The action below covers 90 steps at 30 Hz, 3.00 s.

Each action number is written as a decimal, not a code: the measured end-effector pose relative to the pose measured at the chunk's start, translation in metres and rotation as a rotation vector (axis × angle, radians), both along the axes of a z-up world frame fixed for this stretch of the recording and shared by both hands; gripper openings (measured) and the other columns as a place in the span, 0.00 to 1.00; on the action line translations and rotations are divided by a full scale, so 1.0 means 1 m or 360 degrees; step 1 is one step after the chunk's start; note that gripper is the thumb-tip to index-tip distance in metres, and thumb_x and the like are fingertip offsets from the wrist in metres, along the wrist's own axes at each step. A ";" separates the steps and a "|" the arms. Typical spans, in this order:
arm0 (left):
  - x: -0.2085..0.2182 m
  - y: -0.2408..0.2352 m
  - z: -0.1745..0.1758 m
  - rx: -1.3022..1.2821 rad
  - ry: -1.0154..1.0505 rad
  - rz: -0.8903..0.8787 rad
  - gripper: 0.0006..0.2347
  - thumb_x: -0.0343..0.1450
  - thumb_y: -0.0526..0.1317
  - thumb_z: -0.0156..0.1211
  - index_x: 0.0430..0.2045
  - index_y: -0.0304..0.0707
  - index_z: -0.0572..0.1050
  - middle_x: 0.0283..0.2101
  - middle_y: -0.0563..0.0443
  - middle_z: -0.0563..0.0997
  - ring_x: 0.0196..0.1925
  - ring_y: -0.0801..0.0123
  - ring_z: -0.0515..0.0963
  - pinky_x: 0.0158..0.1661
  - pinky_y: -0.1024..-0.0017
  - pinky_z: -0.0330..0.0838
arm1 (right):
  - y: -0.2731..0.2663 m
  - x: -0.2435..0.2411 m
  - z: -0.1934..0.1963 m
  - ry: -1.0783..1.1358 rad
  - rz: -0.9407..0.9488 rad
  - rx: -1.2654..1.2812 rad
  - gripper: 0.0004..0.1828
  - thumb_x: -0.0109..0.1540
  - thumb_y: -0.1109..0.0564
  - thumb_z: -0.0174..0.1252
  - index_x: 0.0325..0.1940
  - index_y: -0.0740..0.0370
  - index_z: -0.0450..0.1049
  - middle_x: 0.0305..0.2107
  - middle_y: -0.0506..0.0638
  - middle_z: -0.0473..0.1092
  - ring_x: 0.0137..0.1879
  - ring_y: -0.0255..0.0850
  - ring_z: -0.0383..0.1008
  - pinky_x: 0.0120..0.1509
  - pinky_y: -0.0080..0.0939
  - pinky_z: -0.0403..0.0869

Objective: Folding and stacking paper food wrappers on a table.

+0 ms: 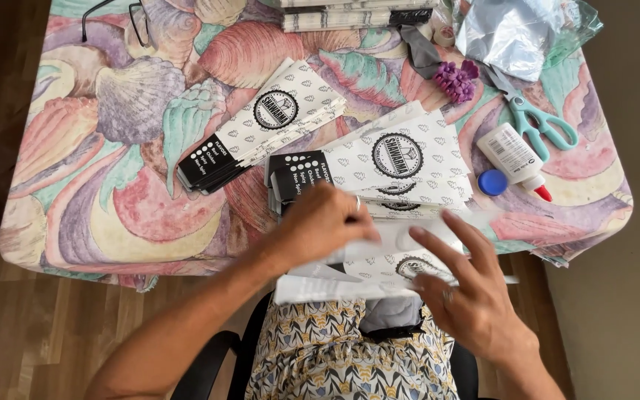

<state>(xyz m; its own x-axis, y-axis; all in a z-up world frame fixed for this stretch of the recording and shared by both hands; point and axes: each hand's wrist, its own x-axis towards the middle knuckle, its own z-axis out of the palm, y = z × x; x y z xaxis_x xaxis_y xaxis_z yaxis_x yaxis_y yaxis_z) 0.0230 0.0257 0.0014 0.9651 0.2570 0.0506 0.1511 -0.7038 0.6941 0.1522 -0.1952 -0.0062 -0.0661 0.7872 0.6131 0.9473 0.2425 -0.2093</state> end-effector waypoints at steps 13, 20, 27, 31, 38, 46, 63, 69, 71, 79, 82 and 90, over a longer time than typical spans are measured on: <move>0.032 0.103 0.008 0.1190 -0.1051 -0.0106 0.07 0.68 0.36 0.81 0.24 0.38 0.84 0.25 0.52 0.84 0.24 0.70 0.79 0.25 0.76 0.69 | -0.048 -0.023 0.005 0.0197 0.0453 -0.0522 0.07 0.66 0.60 0.57 0.40 0.68 0.75 0.47 0.62 0.78 0.47 0.55 0.83 0.42 0.52 0.82; 0.018 0.073 -0.043 0.1095 -0.0747 -0.0262 0.07 0.68 0.40 0.75 0.28 0.35 0.84 0.30 0.48 0.85 0.29 0.63 0.81 0.25 0.71 0.71 | -0.041 0.002 0.030 0.0085 0.0274 -0.0314 0.10 0.65 0.59 0.53 0.47 0.66 0.75 0.43 0.59 0.79 0.44 0.50 0.84 0.45 0.53 0.83; -0.008 0.060 -0.044 0.0764 -0.0682 -0.0119 0.08 0.75 0.41 0.61 0.36 0.35 0.83 0.39 0.43 0.86 0.41 0.59 0.84 0.44 0.65 0.78 | -0.006 0.050 0.066 -0.0418 -0.0054 0.0012 0.05 0.61 0.64 0.69 0.41 0.61 0.83 0.37 0.53 0.82 0.41 0.46 0.84 0.46 0.49 0.83; -0.025 0.065 -0.009 0.0429 -0.0735 0.0158 0.15 0.76 0.45 0.55 0.31 0.30 0.81 0.39 0.42 0.85 0.41 0.59 0.83 0.40 0.68 0.78 | 0.044 0.065 0.075 -0.0442 -0.0094 0.0091 0.05 0.67 0.69 0.66 0.45 0.65 0.82 0.39 0.55 0.82 0.44 0.49 0.84 0.46 0.48 0.81; -0.040 0.091 -0.020 0.0265 -0.1006 0.0689 0.14 0.75 0.39 0.64 0.16 0.39 0.77 0.23 0.55 0.81 0.25 0.68 0.79 0.31 0.75 0.74 | 0.102 0.075 0.008 -0.0383 0.0067 0.0012 0.13 0.66 0.66 0.51 0.40 0.62 0.82 0.33 0.59 0.80 0.39 0.55 0.82 0.39 0.49 0.77; -0.023 0.061 0.000 0.0238 -0.0836 0.0349 0.15 0.64 0.44 0.75 0.33 0.31 0.80 0.38 0.33 0.83 0.45 0.42 0.82 0.48 0.50 0.75 | 0.115 0.089 0.013 -0.0208 0.0002 -0.0572 0.43 0.45 0.22 0.71 0.52 0.52 0.81 0.55 0.54 0.74 0.58 0.57 0.74 0.50 0.54 0.74; 0.015 0.043 -0.032 0.0733 0.0470 0.0043 0.45 0.49 0.43 0.75 0.63 0.22 0.63 0.52 0.30 0.74 0.55 0.43 0.74 0.51 0.43 0.71 | 0.126 0.094 -0.002 -0.0479 -0.0189 -0.1584 0.92 0.27 0.22 0.88 0.82 0.45 0.41 0.76 0.61 0.43 0.81 0.64 0.35 0.80 0.70 0.31; 0.006 0.033 0.006 0.0717 0.0494 0.0067 0.31 0.54 0.40 0.70 0.53 0.24 0.72 0.48 0.33 0.76 0.52 0.50 0.76 0.47 0.52 0.73 | 0.131 0.091 0.009 -0.0436 -0.0204 -0.1493 0.81 0.33 0.46 0.83 0.82 0.47 0.43 0.65 0.58 0.61 0.74 0.57 0.58 0.81 0.72 0.37; 0.006 0.033 0.002 0.0720 0.0475 0.0068 0.29 0.54 0.40 0.68 0.51 0.25 0.73 0.47 0.34 0.77 0.51 0.49 0.76 0.46 0.52 0.73 | 0.129 0.087 0.006 -0.0454 -0.0201 -0.1533 0.83 0.32 0.46 0.84 0.83 0.45 0.41 0.68 0.57 0.58 0.76 0.58 0.55 0.81 0.72 0.36; 0.004 0.033 -0.009 0.0653 0.0473 0.0101 0.25 0.58 0.40 0.66 0.48 0.25 0.75 0.52 0.28 0.76 0.56 0.46 0.75 0.54 0.47 0.69 | 0.131 0.092 0.001 -0.0412 -0.0194 -0.1422 0.74 0.34 0.53 0.78 0.81 0.48 0.48 0.63 0.55 0.65 0.74 0.57 0.60 0.81 0.72 0.39; 0.008 0.033 -0.033 0.0695 0.0527 0.0113 0.36 0.58 0.48 0.66 0.60 0.30 0.64 0.51 0.33 0.74 0.58 0.49 0.72 0.53 0.46 0.69 | 0.129 0.096 -0.006 -0.0349 -0.0176 -0.1454 0.75 0.36 0.52 0.78 0.81 0.50 0.45 0.67 0.58 0.62 0.75 0.57 0.58 0.81 0.71 0.39; -0.004 0.006 -0.018 0.0731 0.0263 0.0383 0.30 0.79 0.55 0.24 0.70 0.32 0.56 0.76 0.29 0.50 0.78 0.42 0.46 0.69 0.36 0.27 | 0.106 0.076 -0.036 -0.0084 -0.0075 -0.0560 0.40 0.69 0.33 0.40 0.82 0.51 0.49 0.75 0.57 0.50 0.81 0.56 0.42 0.80 0.67 0.37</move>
<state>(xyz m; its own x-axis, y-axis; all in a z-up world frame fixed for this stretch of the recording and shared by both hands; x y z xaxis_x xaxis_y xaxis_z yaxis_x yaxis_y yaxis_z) 0.0188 0.0317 -0.0170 0.8862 0.4590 0.0625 0.4265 -0.8610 0.2770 0.2285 -0.0889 -0.0424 -0.0490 0.9525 0.3006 0.9674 0.1201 -0.2229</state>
